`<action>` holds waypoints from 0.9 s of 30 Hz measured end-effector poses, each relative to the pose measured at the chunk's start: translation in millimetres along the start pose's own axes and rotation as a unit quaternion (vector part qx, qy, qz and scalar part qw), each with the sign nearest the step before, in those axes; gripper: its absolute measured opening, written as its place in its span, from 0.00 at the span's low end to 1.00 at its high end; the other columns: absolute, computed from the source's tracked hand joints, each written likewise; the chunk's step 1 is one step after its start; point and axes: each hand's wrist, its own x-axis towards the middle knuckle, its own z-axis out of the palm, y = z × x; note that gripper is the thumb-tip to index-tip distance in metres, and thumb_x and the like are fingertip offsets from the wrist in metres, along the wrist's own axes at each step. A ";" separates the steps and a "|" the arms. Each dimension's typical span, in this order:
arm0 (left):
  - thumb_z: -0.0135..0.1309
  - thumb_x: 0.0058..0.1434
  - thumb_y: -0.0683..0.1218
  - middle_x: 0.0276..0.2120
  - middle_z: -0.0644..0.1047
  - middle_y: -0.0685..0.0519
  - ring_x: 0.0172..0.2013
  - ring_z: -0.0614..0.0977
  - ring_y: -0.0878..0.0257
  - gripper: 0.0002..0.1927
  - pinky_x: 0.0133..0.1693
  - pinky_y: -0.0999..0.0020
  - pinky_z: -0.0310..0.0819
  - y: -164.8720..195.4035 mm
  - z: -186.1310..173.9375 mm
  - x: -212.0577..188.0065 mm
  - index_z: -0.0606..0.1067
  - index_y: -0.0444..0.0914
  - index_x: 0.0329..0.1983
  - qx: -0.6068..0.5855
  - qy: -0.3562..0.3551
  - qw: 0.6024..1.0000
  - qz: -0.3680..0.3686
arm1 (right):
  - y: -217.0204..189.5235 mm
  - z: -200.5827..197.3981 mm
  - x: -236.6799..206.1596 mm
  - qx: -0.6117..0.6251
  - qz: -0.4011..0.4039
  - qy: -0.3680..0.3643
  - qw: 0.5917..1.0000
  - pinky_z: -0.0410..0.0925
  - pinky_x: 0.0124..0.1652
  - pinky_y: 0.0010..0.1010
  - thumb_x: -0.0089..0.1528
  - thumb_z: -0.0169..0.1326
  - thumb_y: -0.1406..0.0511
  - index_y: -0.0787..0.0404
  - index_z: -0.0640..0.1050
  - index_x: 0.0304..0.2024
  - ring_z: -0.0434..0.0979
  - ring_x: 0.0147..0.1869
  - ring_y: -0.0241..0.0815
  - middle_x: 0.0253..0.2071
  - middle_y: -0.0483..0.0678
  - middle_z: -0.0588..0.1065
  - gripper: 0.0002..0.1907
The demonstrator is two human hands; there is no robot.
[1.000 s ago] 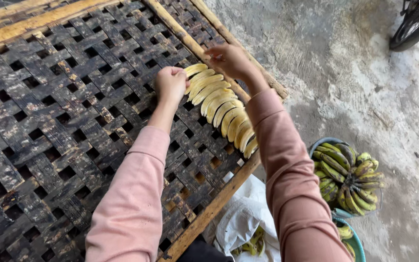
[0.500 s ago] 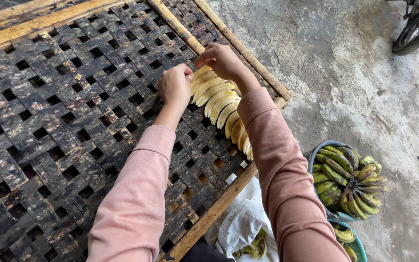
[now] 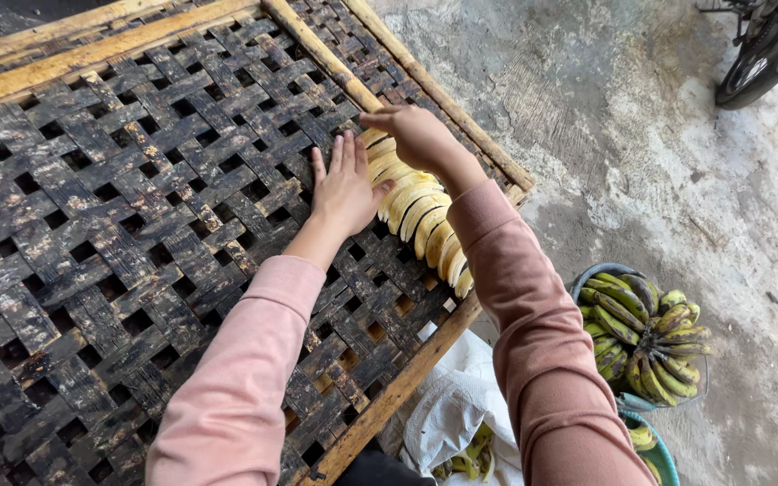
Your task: The person sits at a woven bamboo tray holding peeled bananas. They pick up a banana, slice it lengthwise into strips with a knife, and arrange the slices in rows along the edge of the tray, repeating this for banana after banana.
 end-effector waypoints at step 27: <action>0.31 0.71 0.68 0.77 0.45 0.41 0.76 0.45 0.51 0.44 0.69 0.34 0.31 15.9 -94.6 -140.7 0.46 0.31 0.76 0.003 0.092 0.995 0.048 | -45.7 -2.7 -46.7 0.023 0.064 0.169 0.983 0.72 0.51 0.42 0.59 0.54 0.77 0.58 0.84 0.43 0.79 0.52 0.56 0.50 0.54 0.79 0.15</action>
